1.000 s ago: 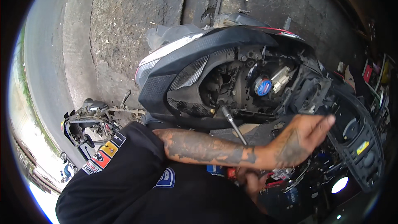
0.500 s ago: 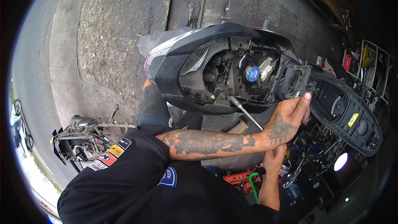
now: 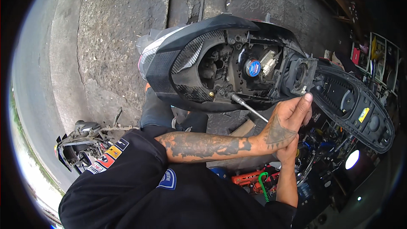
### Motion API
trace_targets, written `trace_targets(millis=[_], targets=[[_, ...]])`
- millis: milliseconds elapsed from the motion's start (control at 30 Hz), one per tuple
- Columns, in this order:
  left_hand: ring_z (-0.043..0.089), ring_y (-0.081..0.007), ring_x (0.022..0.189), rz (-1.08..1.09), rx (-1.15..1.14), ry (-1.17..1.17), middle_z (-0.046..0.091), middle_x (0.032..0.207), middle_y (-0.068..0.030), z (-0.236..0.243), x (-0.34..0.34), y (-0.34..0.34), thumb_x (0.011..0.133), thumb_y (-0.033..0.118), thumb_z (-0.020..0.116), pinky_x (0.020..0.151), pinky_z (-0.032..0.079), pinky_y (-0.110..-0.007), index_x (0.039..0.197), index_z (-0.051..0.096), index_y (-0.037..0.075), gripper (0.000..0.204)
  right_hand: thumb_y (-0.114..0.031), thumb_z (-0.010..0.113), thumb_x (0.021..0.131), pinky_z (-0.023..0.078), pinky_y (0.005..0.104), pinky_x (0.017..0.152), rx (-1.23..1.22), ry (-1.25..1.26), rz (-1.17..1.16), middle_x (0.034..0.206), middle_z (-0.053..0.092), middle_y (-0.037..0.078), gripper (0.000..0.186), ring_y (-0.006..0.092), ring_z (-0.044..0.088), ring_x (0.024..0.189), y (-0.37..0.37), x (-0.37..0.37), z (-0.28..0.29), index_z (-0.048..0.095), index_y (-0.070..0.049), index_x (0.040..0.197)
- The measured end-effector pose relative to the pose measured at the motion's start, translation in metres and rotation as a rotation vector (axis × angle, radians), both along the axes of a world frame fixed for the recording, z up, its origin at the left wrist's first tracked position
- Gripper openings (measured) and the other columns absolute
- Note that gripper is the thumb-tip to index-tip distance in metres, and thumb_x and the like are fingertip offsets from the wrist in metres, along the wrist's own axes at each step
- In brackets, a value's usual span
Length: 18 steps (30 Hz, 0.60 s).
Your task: The person positions a tail panel on a scooter, secures it by tightening bolts with a T-wrench, and installs the under-seat compartment into the scooter frame.
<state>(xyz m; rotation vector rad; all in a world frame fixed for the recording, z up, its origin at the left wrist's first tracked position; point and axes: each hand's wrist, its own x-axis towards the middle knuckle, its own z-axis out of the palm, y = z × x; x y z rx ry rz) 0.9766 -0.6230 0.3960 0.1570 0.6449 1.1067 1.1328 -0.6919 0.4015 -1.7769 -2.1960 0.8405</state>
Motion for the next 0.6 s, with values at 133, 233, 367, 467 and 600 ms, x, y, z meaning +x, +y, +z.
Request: trace_targets(millis=[133, 233, 367, 467, 600], targets=[[0.040, -0.0057, 0.060, 0.047, 0.105, 0.077, 0.045, 0.064, 0.0011, -0.012, 0.003, -0.002, 0.105, 0.043, 0.036, 0.054, 0.035, -0.023, 0.070, 0.049, 0.005, 0.053, -0.002, 0.063, 0.076, 0.040, 0.0382, 0.056, -0.087, 0.004, -0.039, 0.070, 0.059, 0.016, 0.011, 0.0339, 0.056, 0.062, 0.009, 0.001, 0.003, 0.058, 0.002, 0.085], [0.038, -0.0055, 0.058, 0.035, 0.113, 0.081, 0.044, 0.064, 0.0015, -0.014, -0.006, 0.002, 0.105, 0.041, 0.037, 0.051, 0.034, -0.023, 0.069, 0.049, 0.005, 0.053, 0.000, 0.063, 0.077, 0.039, 0.0394, 0.053, -0.034, -0.024, -0.050, 0.069, 0.058, 0.016, 0.009, 0.0348, 0.057, 0.061, 0.002, -0.001, -0.002, 0.057, 0.003, 0.084], [0.033, -0.0045, 0.052, -0.082, 0.049, -0.197, 0.038, 0.061, 0.0030, -0.017, -0.025, -0.009, 0.106, 0.035, 0.037, 0.047, 0.029, -0.021, 0.076, 0.047, 0.004, 0.044, -0.001, 0.065, 0.077, 0.045, 0.0423, 0.060, -0.177, 0.051, 0.131, 0.074, 0.062, 0.016, 0.013, 0.0369, 0.062, 0.069, 0.001, -0.021, 0.005, 0.059, 0.002, 0.088], [0.032, -0.0048, 0.049, -0.055, 0.030, -0.157, 0.037, 0.060, 0.0021, -0.020, -0.031, -0.016, 0.106, 0.035, 0.036, 0.044, 0.029, -0.020, 0.077, 0.046, 0.004, 0.044, -0.002, 0.066, 0.076, 0.047, 0.0420, 0.061, -0.293, 0.313, 0.026, 0.076, 0.064, 0.017, 0.016, 0.0358, 0.063, 0.071, 0.007, -0.029, -0.003, 0.060, 0.003, 0.090], [0.028, -0.0043, 0.042, -0.181, -0.098, -0.164, 0.033, 0.052, 0.0034, -0.013, -0.023, 0.003, 0.106, 0.038, 0.034, 0.039, 0.028, -0.021, 0.078, 0.047, 0.003, 0.046, -0.022, 0.052, 0.099, 0.040, 0.0247, 0.050, -1.054, 0.646, -0.232, 0.062, 0.056, 0.002, 0.027, 0.0092, 0.053, 0.053, 0.017, -0.023, 0.001, 0.060, -0.002, 0.084]])
